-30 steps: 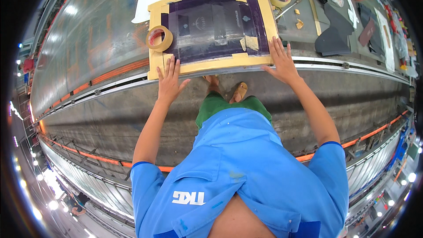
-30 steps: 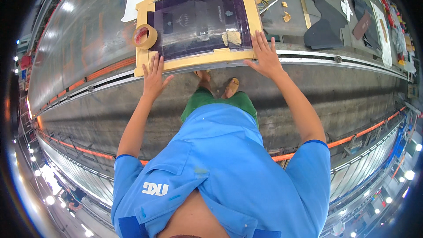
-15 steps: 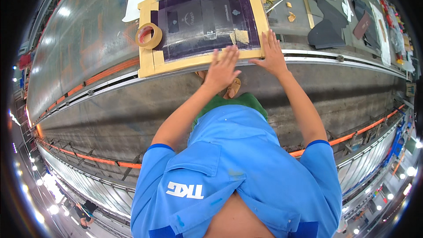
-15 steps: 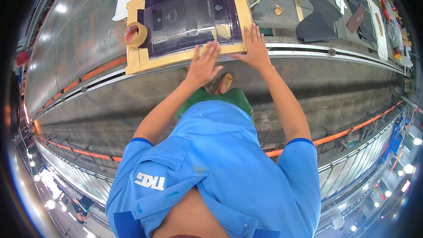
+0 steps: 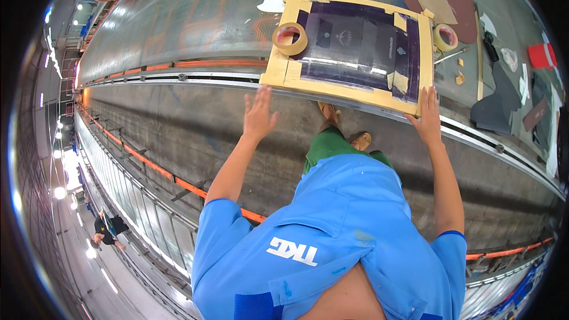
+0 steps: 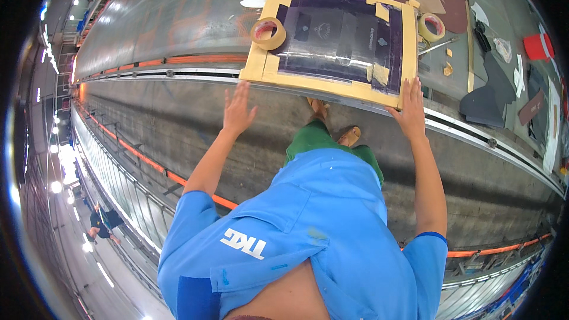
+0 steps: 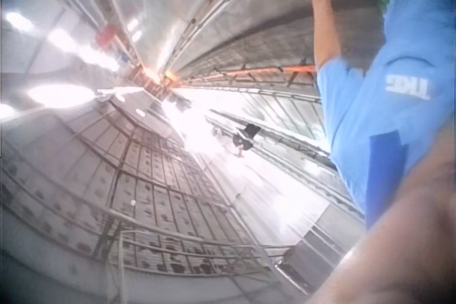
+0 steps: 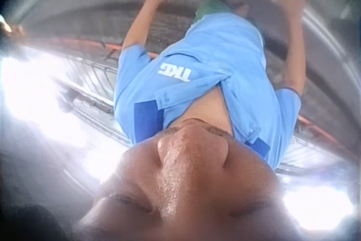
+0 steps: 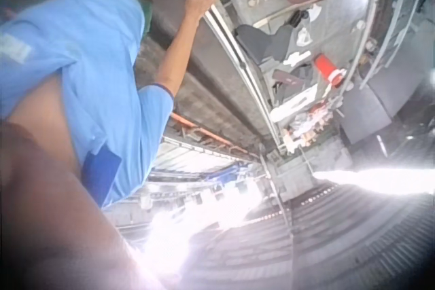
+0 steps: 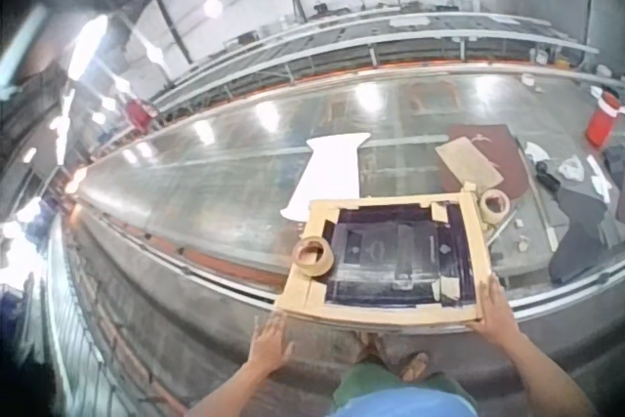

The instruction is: The person assembles a rectangular frame around a dark panel on a metal table. They apply masking tape to secure the frame, then use a screwdriver to tighten screws along the frame edges.

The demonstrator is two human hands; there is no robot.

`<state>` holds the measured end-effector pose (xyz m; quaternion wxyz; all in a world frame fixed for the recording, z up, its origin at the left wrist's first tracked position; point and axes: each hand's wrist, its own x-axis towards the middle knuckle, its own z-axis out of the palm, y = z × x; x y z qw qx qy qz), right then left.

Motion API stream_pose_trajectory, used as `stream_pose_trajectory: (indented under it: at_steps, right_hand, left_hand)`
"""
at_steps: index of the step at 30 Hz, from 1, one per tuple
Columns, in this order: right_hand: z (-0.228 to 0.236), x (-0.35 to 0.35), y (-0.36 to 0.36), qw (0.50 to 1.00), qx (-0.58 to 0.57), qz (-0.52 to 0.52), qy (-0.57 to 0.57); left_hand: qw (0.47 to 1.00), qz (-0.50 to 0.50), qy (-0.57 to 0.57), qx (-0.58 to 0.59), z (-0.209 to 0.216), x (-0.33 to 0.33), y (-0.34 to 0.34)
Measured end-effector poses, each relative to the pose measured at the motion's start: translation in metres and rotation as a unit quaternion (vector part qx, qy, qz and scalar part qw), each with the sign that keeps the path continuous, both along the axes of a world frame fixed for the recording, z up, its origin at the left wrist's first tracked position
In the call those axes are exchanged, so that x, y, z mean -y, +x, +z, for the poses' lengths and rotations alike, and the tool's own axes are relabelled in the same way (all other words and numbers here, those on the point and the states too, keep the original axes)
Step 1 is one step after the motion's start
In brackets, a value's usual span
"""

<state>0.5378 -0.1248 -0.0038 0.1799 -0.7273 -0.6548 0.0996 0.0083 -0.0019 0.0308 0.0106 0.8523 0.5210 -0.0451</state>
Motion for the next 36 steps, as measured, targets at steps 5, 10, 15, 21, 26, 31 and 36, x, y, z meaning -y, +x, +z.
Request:
stream_pose_trajectory:
  at_steps: [5, 10, 15, 21, 26, 31, 36]
  right_hand:
    - [0.023, -0.01, -0.015, 0.998, 0.066, -0.011, -0.011]
    - [0.027, -0.036, -0.046, 0.99, 0.14, 0.01, -0.004]
    - [0.014, -0.034, -0.051, 0.989, 0.143, 0.013, -0.027]
    - [0.019, -0.033, -0.042, 0.995, 0.085, 0.044, 0.011]
    - [0.022, -0.035, -0.055, 0.993, 0.12, 0.008, -0.011]
    - [0.019, -0.033, -0.05, 0.994, 0.103, 0.028, 0.013]
    - [0.022, -0.028, -0.046, 0.996, 0.023, 0.061, 0.054]
  left_hand:
    - [0.994, 0.034, 0.069, 0.076, 0.001, -0.008, -0.025]
    - [0.989, 0.126, 0.047, 0.056, -0.003, -0.042, 0.073]
    - [0.988, 0.112, 0.097, 0.032, -0.035, -0.045, 0.07]
    - [0.988, 0.092, 0.057, 0.107, -0.025, -0.058, 0.042]
    - [0.987, 0.082, 0.125, 0.065, -0.006, -0.059, 0.065]
    - [0.988, -0.001, 0.094, 0.12, -0.018, -0.083, 0.036]
    - [0.992, -0.048, 0.068, 0.094, -0.018, -0.091, 0.02]
